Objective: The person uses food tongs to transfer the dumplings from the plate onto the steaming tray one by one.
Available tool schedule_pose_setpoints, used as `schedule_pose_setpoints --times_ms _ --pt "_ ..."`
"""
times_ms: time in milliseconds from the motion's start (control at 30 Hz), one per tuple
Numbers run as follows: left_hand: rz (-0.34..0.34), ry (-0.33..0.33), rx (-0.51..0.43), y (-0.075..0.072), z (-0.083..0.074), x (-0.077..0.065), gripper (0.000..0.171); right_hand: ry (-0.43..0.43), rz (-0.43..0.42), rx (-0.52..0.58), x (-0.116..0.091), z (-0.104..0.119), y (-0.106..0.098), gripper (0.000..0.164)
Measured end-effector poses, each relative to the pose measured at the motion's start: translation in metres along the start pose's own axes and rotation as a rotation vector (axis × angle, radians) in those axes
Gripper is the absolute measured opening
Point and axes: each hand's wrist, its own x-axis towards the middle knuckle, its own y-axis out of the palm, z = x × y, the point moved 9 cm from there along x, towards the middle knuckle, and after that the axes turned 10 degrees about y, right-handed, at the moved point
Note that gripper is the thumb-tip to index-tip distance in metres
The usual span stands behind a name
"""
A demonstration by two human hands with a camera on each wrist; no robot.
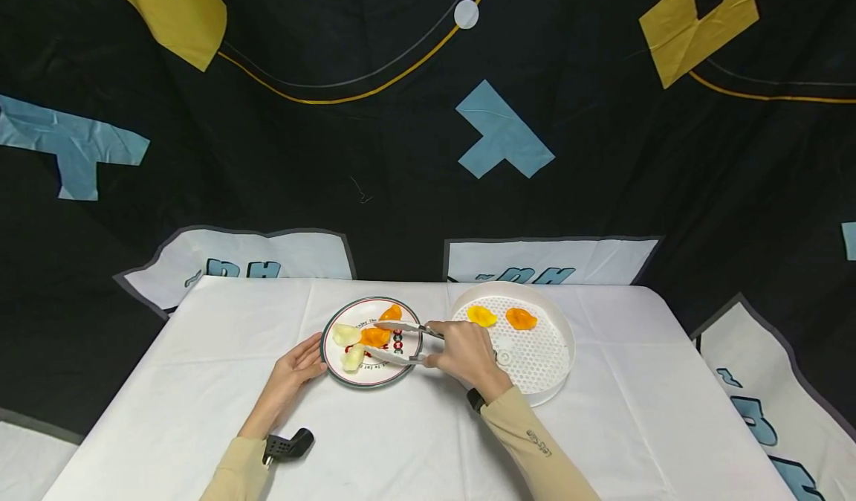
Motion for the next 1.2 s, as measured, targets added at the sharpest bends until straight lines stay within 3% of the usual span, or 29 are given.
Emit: schedule_pose_setpoints --times_ms 567,1200 --pt "-0.005 -0.002 0.001 0.001 0.0 -0.001 0.065 0.008 -0.003 0.003 -0.001 0.001 0.004 0.045" --pt "-0.013 -0.001 -0.003 0.0 0.002 0.001 0.066 0.056 -0.013 0.05 -0.015 -0.016 -0.02 0.046"
